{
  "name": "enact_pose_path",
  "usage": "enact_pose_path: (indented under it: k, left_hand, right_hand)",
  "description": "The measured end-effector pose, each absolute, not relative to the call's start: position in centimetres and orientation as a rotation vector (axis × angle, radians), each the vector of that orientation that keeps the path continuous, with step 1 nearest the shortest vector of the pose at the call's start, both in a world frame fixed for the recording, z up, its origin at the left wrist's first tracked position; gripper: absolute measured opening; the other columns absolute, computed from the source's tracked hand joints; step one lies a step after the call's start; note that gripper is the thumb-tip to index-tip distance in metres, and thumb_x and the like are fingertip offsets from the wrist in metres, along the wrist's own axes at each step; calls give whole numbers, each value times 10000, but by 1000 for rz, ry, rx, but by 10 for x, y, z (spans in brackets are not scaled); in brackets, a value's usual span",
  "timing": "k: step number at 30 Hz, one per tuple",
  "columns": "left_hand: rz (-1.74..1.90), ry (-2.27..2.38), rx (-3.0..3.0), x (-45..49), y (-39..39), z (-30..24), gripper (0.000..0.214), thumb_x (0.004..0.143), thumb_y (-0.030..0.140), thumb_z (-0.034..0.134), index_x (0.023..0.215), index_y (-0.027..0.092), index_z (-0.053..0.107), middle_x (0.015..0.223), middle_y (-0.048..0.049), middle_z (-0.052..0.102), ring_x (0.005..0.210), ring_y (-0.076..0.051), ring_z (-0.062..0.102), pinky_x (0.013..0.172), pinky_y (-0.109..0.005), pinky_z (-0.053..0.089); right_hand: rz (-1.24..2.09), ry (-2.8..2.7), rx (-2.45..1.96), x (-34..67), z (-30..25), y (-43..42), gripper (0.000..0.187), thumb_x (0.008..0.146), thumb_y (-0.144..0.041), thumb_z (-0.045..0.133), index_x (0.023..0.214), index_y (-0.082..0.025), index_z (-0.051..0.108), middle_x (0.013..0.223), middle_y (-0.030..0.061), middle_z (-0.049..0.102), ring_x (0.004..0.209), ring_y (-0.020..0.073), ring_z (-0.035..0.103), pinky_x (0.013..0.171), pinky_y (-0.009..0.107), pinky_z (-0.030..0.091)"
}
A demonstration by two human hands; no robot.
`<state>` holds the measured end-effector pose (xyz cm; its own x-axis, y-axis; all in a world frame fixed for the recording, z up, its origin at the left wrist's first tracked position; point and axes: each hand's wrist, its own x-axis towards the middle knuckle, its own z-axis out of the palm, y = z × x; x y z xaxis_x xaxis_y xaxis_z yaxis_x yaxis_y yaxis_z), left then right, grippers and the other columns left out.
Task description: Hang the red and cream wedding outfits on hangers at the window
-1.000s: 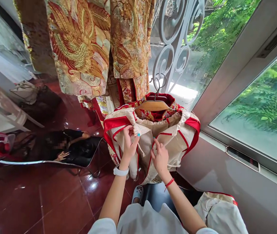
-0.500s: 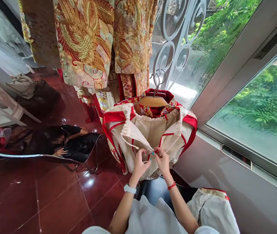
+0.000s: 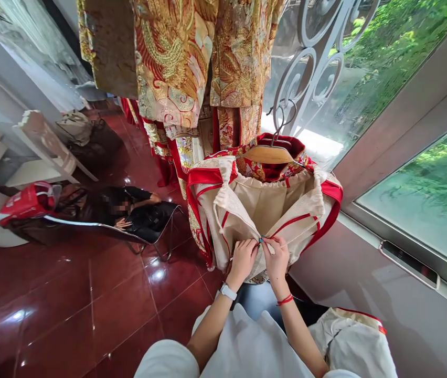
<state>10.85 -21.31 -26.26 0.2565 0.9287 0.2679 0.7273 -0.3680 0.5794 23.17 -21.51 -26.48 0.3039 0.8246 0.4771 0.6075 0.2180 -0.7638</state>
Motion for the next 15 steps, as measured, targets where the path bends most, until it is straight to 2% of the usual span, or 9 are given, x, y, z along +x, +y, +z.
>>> enact_pose_path:
  k: [4, 7, 11, 15]
  left_hand:
    - [923, 1532, 2177, 112, -218, -270, 164, 997, 154, 466, 940, 194, 615, 905, -48, 699, 848, -214, 644, 787, -340, 463]
    - [957, 1546, 2163, 115, -219, -273, 161, 988, 140, 473, 915, 197, 605, 893, -38, 697, 827, -204, 641, 773, -328, 458]
    - [1000, 1539, 2157, 116, -219, -275, 157, 969, 115, 483, 927, 203, 606, 893, -30, 700, 832, -198, 645, 779, -320, 456]
    - [1038, 1528, 2150, 118, -218, -280, 157, 970, 129, 475, 903, 199, 599, 861, -24, 693, 814, -194, 647, 776, -317, 457]
  right_hand:
    - [-28, -1371, -1464, 227, -281, -217, 287, 958, -392, 586, 828, -221, 776, 932, 85, 631, 857, 206, 581, 754, 372, 516]
    - [-104, -1381, -1498, 225, -283, -220, 291, 973, -380, 570, 831, -215, 763, 912, 80, 619, 855, 202, 555, 768, 368, 491]
    - [-29, -1425, -1666, 221, -269, -224, 243, 968, -369, 569, 889, -195, 719, 965, 91, 640, 904, 225, 571, 749, 344, 468]
    - [65, -1604, -1973, 218, -247, -223, 182, 984, -274, 523, 982, -182, 680, 988, 96, 669, 916, 240, 583, 739, 332, 443]
